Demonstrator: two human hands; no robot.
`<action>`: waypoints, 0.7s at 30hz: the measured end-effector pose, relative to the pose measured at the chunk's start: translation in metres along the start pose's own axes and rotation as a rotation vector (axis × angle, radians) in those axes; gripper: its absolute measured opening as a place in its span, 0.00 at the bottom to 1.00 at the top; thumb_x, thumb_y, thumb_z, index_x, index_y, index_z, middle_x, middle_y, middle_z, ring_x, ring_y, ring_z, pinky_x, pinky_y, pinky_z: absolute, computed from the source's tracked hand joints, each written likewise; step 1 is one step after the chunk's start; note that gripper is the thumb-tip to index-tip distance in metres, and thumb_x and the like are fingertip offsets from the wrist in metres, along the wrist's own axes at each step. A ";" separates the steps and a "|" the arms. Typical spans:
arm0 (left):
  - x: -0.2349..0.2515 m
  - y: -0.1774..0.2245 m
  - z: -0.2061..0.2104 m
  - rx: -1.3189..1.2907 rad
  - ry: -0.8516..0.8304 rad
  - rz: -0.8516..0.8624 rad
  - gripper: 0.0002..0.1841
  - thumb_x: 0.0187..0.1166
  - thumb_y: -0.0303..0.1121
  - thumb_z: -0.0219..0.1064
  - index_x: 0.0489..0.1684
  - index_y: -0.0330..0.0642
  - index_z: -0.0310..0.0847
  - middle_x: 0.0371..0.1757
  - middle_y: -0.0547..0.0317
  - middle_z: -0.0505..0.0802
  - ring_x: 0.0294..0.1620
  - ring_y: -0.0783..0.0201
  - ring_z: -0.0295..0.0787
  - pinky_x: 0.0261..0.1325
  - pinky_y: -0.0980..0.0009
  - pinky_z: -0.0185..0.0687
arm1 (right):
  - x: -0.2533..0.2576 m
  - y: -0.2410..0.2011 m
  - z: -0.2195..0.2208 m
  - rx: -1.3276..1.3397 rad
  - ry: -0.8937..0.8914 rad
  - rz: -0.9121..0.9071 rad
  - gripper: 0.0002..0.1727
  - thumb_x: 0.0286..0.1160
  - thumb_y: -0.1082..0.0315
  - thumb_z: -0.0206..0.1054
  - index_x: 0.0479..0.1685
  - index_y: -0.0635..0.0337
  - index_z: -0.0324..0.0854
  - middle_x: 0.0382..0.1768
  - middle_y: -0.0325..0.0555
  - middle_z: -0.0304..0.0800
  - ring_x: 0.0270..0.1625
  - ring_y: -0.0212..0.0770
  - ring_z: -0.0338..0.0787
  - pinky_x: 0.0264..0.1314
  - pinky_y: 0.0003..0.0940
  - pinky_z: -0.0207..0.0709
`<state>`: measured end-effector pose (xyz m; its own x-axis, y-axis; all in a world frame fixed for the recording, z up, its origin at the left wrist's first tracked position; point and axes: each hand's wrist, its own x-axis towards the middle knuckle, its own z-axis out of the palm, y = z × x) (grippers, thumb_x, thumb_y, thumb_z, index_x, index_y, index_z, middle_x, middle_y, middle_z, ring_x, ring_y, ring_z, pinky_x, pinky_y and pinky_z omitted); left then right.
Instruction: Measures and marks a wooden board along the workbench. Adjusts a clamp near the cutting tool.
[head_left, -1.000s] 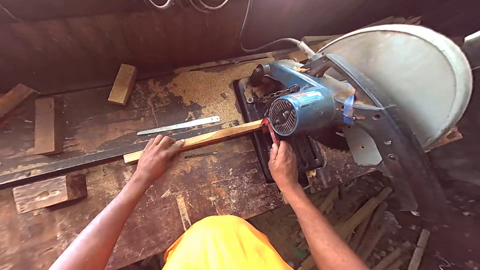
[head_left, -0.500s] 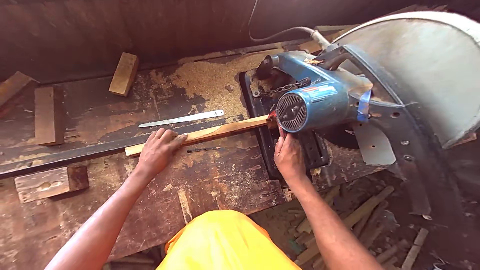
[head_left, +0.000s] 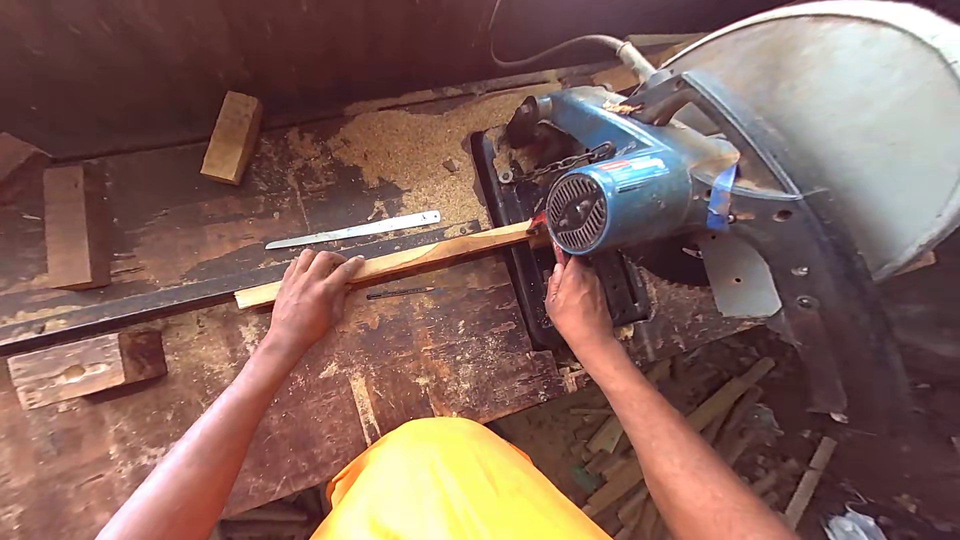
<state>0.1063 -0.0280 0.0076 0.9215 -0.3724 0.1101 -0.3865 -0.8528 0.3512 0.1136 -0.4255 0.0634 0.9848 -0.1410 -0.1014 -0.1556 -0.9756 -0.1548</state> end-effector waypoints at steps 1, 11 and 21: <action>0.001 0.001 0.001 0.002 -0.009 -0.007 0.20 0.83 0.35 0.65 0.74 0.57 0.84 0.62 0.50 0.89 0.66 0.45 0.83 0.70 0.47 0.77 | 0.000 -0.001 -0.001 -0.005 -0.006 0.005 0.22 0.92 0.66 0.48 0.69 0.79 0.69 0.54 0.78 0.85 0.60 0.73 0.89 0.64 0.64 0.81; 0.023 0.021 0.017 0.003 0.008 0.032 0.23 0.80 0.42 0.71 0.74 0.50 0.83 0.64 0.49 0.89 0.67 0.45 0.84 0.67 0.48 0.78 | 0.000 -0.010 -0.005 -0.051 -0.058 0.063 0.23 0.93 0.64 0.47 0.66 0.80 0.71 0.51 0.78 0.86 0.59 0.74 0.89 0.61 0.66 0.81; 0.029 0.024 0.023 -0.040 0.034 0.006 0.17 0.81 0.37 0.70 0.66 0.45 0.86 0.58 0.46 0.89 0.64 0.43 0.84 0.69 0.50 0.80 | 0.003 -0.007 -0.004 -0.022 -0.031 0.026 0.20 0.92 0.66 0.49 0.67 0.78 0.72 0.52 0.78 0.86 0.58 0.73 0.90 0.61 0.67 0.81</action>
<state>0.1232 -0.0682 -0.0021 0.9201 -0.3643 0.1436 -0.3911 -0.8351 0.3870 0.1181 -0.4199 0.0685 0.9777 -0.1610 -0.1351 -0.1786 -0.9752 -0.1305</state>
